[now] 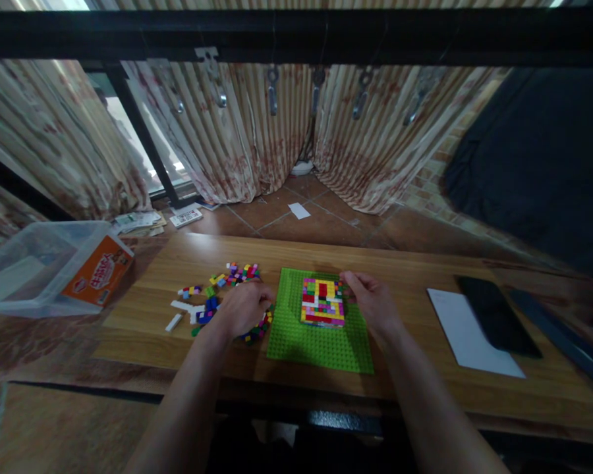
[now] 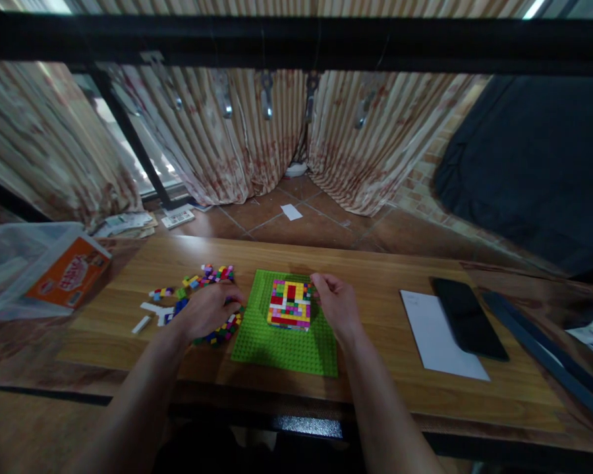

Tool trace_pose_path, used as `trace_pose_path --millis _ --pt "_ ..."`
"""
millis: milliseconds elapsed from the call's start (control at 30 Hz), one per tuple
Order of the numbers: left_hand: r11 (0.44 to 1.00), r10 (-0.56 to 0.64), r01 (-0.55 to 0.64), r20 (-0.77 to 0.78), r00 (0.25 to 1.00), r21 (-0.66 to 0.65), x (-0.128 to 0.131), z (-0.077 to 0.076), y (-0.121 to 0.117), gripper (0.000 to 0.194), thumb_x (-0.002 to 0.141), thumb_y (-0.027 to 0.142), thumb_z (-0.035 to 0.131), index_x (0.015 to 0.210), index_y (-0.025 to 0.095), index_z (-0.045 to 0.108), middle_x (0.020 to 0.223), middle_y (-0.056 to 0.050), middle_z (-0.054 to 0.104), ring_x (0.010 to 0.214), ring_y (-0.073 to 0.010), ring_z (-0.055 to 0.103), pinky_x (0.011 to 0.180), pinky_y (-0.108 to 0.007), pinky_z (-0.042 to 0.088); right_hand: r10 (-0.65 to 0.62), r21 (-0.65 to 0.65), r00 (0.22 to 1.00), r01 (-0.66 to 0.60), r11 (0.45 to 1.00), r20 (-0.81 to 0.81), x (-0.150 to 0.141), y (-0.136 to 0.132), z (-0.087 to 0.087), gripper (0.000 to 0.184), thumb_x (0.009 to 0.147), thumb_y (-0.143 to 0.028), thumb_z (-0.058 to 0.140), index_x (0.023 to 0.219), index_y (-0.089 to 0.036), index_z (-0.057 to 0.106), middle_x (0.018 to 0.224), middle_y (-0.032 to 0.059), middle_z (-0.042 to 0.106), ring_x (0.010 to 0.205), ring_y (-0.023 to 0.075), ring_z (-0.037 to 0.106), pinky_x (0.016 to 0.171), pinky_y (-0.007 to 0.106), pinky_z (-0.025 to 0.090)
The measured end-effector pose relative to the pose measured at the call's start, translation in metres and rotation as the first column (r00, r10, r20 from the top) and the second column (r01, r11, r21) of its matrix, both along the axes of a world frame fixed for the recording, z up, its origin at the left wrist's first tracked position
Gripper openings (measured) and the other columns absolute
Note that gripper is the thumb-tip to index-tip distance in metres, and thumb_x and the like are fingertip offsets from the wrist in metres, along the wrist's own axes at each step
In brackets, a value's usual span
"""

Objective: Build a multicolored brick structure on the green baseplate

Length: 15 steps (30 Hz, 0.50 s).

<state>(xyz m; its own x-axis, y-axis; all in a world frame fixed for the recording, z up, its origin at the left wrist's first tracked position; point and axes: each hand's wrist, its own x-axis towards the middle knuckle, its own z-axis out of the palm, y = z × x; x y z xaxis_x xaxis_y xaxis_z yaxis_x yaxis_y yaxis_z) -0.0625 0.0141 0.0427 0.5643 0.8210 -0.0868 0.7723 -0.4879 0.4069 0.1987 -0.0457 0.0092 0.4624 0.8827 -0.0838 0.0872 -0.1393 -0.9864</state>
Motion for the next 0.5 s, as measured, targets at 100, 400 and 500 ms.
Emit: trace_pose_path --millis 100,400,500 --pt "1.0 0.029 -0.029 -0.008 1.0 0.009 -0.0007 -0.0007 0.0004 0.019 0.079 0.013 0.054 0.072 0.02 0.07 0.081 -0.005 0.07 0.075 -0.0193 0.063 0.067 -0.027 0.04 -0.034 0.024 0.999 0.034 0.999 -0.006 0.0025 -0.0002 0.0005 0.051 0.069 -0.064 0.068 0.084 -0.016 0.076 0.081 0.0077 0.075 0.063 0.0173 0.062 0.054 0.027 0.047" --pt "0.998 0.062 -0.061 -0.038 0.997 0.031 0.0005 0.0012 0.001 0.017 0.084 0.017 0.054 0.072 0.018 0.066 0.08 -0.006 0.069 0.073 -0.0192 0.061 0.067 -0.027 0.041 -0.096 0.061 0.995 0.095 0.994 0.005 0.0064 0.0007 0.0066 0.047 0.072 -0.06 0.066 0.085 -0.016 0.076 0.084 0.0085 0.075 0.061 0.0149 0.06 0.055 0.027 0.048" --pt "0.999 0.05 -0.05 -0.003 0.999 0.014 -0.0033 0.0006 0.0021 0.017 0.082 0.015 0.053 0.074 0.019 0.067 0.081 -0.006 0.07 0.074 -0.0196 0.063 0.068 -0.027 0.043 -0.094 0.056 0.996 0.093 0.994 0.012 0.0065 0.0011 0.008 0.047 0.07 -0.061 0.065 0.083 -0.017 0.075 0.082 0.0078 0.074 0.059 0.0146 0.059 0.054 0.027 0.048"
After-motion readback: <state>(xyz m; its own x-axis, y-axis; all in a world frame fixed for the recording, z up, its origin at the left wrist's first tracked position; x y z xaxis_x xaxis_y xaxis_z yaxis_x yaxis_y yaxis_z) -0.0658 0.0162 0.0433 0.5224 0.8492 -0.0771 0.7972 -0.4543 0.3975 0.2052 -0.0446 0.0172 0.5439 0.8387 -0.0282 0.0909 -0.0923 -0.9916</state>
